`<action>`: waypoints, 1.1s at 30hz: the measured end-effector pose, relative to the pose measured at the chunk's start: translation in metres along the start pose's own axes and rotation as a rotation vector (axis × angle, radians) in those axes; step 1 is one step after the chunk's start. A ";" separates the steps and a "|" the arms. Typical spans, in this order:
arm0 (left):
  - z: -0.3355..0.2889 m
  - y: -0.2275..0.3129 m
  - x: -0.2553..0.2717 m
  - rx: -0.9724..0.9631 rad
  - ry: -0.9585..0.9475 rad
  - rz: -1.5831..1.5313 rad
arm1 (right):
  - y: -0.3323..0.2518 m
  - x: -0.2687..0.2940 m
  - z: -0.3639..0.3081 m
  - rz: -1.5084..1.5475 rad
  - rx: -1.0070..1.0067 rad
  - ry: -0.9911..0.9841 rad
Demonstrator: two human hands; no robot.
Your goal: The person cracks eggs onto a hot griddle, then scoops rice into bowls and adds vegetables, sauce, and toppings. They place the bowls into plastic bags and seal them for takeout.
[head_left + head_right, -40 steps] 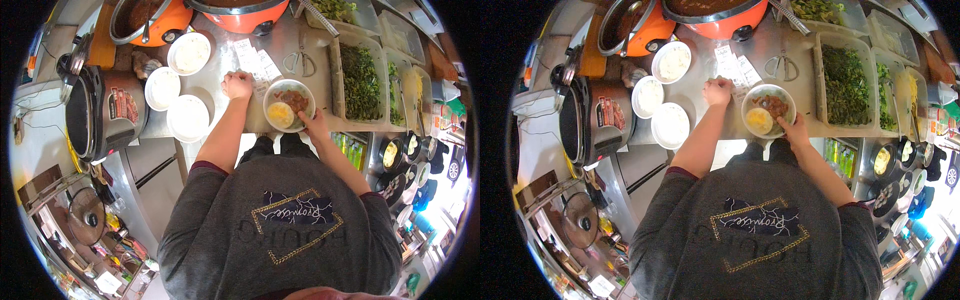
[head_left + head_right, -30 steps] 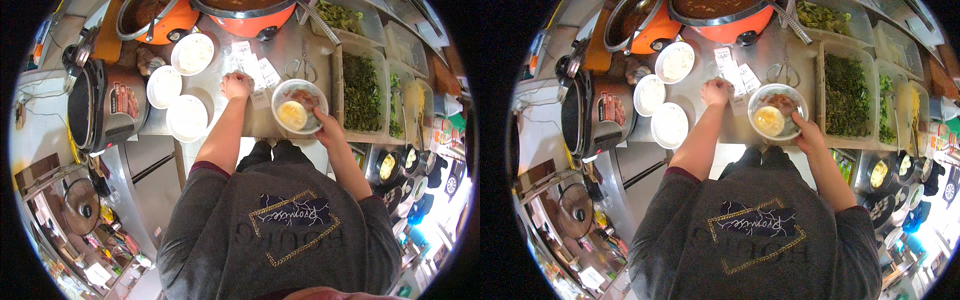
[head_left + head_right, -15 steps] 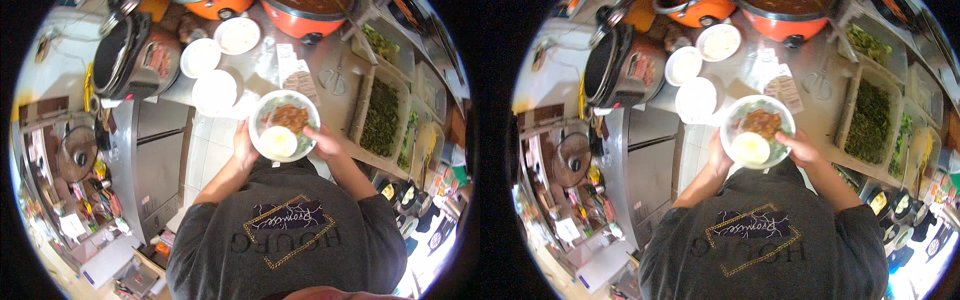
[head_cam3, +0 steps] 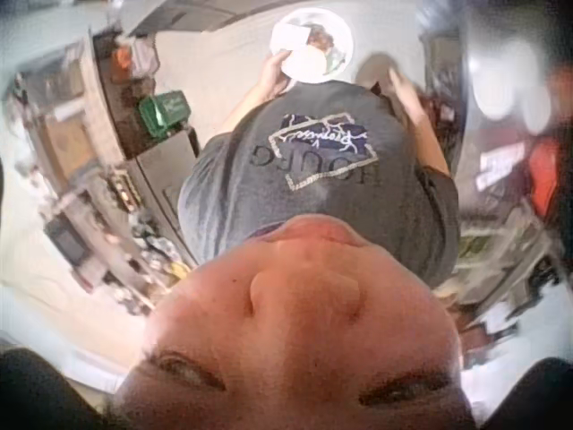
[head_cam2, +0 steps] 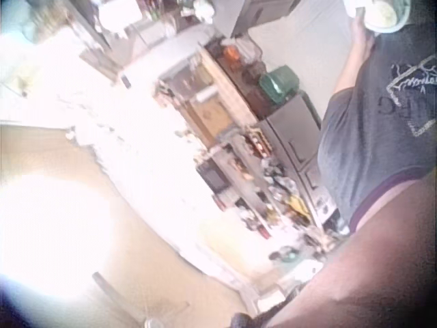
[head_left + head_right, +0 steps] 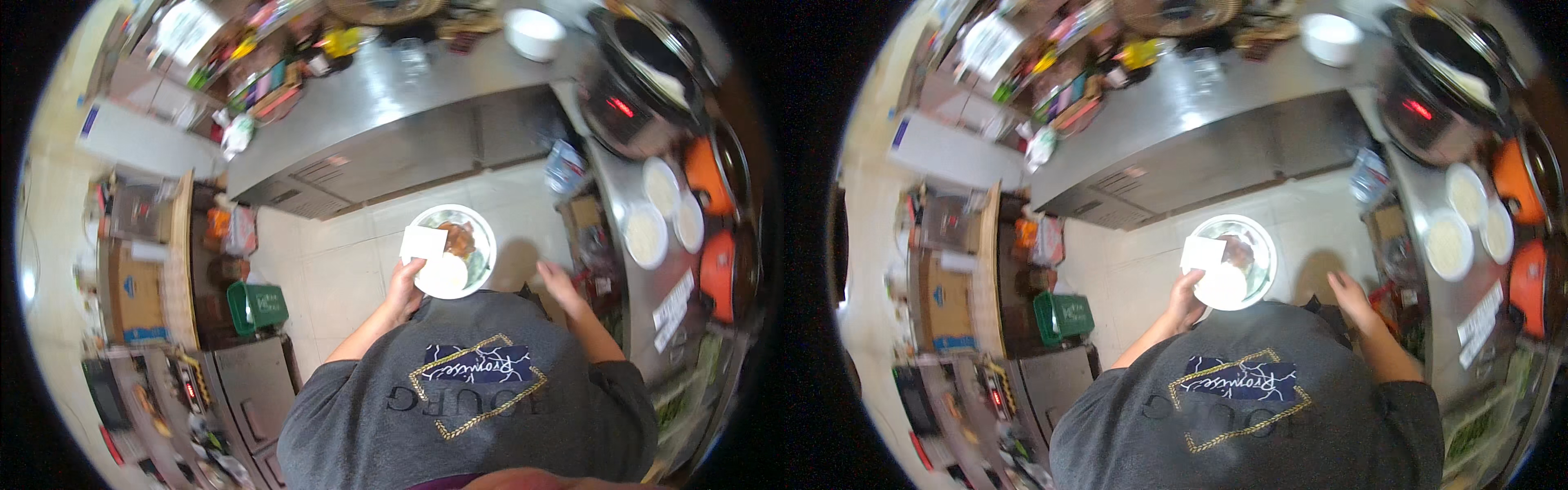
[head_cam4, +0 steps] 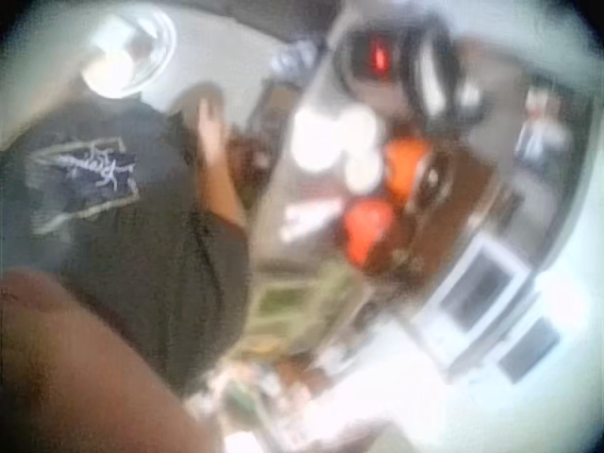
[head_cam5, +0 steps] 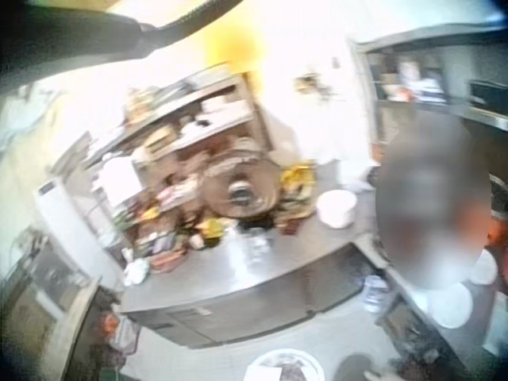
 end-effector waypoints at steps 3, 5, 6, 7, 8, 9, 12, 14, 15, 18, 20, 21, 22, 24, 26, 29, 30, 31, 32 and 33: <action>-0.016 0.084 0.078 -0.223 0.230 -0.097 | 0.013 -0.064 0.047 -0.576 -0.060 -0.255; -0.026 0.127 0.124 -0.332 0.362 -0.141 | 0.005 -0.096 0.091 -0.784 0.013 -0.403; -0.030 0.143 0.144 -0.357 0.422 -0.213 | -0.007 -0.111 0.113 -0.854 0.056 -0.449; -0.032 0.161 0.156 -0.380 0.352 -0.251 | -0.022 -0.122 0.133 -0.910 0.099 -0.479; -0.029 0.177 0.168 -0.414 0.359 -0.286 | -0.046 -0.132 0.154 -0.947 0.157 -0.495; -0.025 0.192 0.183 -0.436 0.465 -0.329 | -0.074 -0.141 0.172 -0.978 0.223 -0.502; -0.002 0.239 0.208 -0.468 0.431 -0.423 | -0.192 -0.171 0.211 -1.007 0.414 -0.468; 0.018 0.275 0.226 -0.479 0.463 -0.465 | -0.291 -0.194 0.226 -1.002 0.526 -0.429; 0.032 0.296 0.233 -0.493 0.474 -0.475 | -0.344 -0.202 0.233 -0.912 0.561 -0.406; 0.069 0.355 0.257 -0.475 0.542 -0.482 | -0.518 -0.217 0.244 -0.513 0.798 -0.240; 0.105 0.397 0.271 -0.378 0.608 -0.479 | -0.632 -0.215 0.243 -0.319 1.029 -0.147; 0.126 0.420 0.275 -0.348 0.579 -0.475 | -0.691 -0.210 0.245 -0.292 1.156 -0.116; 0.150 0.445 0.276 -0.369 0.488 -0.408 | -0.752 -0.205 0.242 -0.367 1.343 0.075; 0.179 0.470 0.287 -0.316 0.474 -0.323 | -0.854 -0.200 0.230 -0.399 1.645 0.356; 0.214 0.494 0.295 -0.309 0.385 -0.302 | -0.945 -0.193 0.224 -0.398 1.831 0.705; 0.258 0.516 0.308 -0.312 0.354 -0.234 | -1.043 -0.187 0.231 -0.520 1.869 1.236; 0.270 0.526 0.316 -0.245 0.405 -0.074 | -1.068 -0.184 0.239 -0.578 1.818 1.314; 0.275 0.530 0.327 -0.140 0.479 0.077 | -1.088 -0.184 0.251 -0.658 1.735 1.290; 0.279 0.539 0.336 -0.133 0.523 0.144 | -1.105 -0.184 0.262 -0.746 1.643 1.227; 0.282 0.547 0.345 -0.108 0.574 0.213 | -1.117 -0.184 0.271 -0.812 1.563 1.167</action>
Point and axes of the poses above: each hand's wrist, its own z-axis towards the middle knuckle, its own x-axis out of the back of the hand, y = z × x, the point moved 5 cm from there along z, towards the middle knuckle, and after that the axes turned 13 degrees about -z, right-handed, at the moved point
